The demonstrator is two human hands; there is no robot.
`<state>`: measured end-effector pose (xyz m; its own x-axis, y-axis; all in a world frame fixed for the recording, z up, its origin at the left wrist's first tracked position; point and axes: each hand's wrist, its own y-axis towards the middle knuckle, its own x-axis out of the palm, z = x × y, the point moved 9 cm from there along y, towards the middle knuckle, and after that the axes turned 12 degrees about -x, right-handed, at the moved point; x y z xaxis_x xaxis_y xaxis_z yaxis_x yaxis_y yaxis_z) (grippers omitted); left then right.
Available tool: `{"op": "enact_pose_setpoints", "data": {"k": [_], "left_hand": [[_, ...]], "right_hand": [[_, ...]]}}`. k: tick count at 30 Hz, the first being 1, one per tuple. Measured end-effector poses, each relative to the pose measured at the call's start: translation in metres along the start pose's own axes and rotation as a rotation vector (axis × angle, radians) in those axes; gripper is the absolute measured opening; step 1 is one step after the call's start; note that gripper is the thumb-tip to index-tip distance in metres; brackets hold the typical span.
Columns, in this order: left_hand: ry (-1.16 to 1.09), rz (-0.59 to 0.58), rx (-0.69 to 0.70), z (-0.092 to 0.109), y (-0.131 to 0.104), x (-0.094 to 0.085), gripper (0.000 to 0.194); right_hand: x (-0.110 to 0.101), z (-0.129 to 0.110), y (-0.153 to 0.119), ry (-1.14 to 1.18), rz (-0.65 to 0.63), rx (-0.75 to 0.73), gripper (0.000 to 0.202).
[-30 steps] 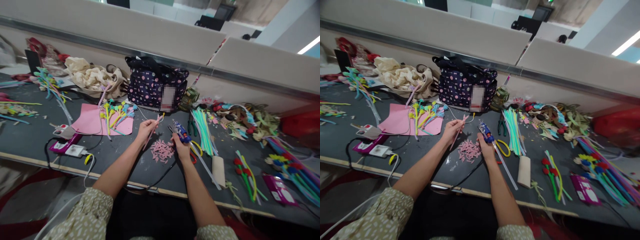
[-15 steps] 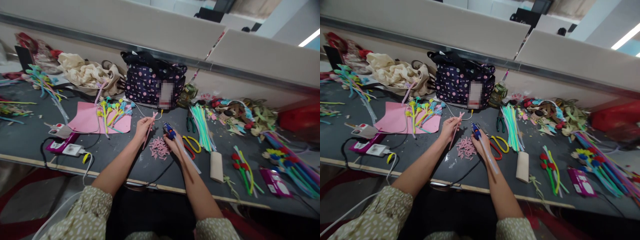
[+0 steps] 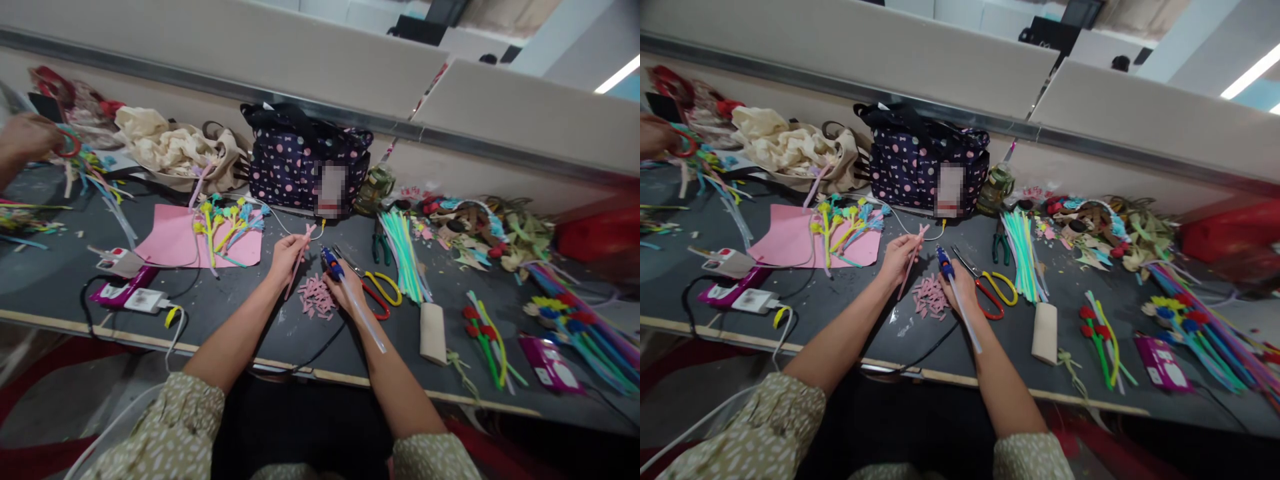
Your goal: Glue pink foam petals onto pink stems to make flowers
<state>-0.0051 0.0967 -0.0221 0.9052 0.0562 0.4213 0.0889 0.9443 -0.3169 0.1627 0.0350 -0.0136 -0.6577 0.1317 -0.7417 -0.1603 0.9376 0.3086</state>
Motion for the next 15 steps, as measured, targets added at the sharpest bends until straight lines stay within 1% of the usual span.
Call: {"op": "enact_pose_setpoints", "data": {"k": [3, 5, 7, 9, 12, 15], "left_hand": [[-0.003, -0.023, -0.017, -0.001, -0.002, 0.003, 0.030], [-0.010, -0.040, -0.026, -0.001, -0.003, 0.005, 0.030], [-0.019, -0.045, -0.028, -0.001, -0.003, 0.006, 0.029], [-0.029, -0.039, -0.021, 0.001, -0.003, 0.005, 0.029], [-0.036, -0.033, -0.009, 0.002, -0.003, 0.004, 0.030], [-0.039, -0.032, -0.005, 0.001, -0.001, 0.003, 0.030]], "right_hand": [[-0.007, 0.008, -0.002, 0.059, 0.068, 0.068, 0.015], [-0.009, 0.011, -0.002, 0.101, 0.091, 0.086, 0.017], [-0.008, 0.009, -0.002, 0.132, 0.066, 0.065, 0.016], [-0.002, 0.004, 0.000, 0.140, 0.006, 0.017, 0.015], [0.004, -0.002, 0.000, 0.094, -0.064, -0.019, 0.014], [0.004, -0.002, -0.001, 0.049, -0.065, -0.007, 0.010]]}}
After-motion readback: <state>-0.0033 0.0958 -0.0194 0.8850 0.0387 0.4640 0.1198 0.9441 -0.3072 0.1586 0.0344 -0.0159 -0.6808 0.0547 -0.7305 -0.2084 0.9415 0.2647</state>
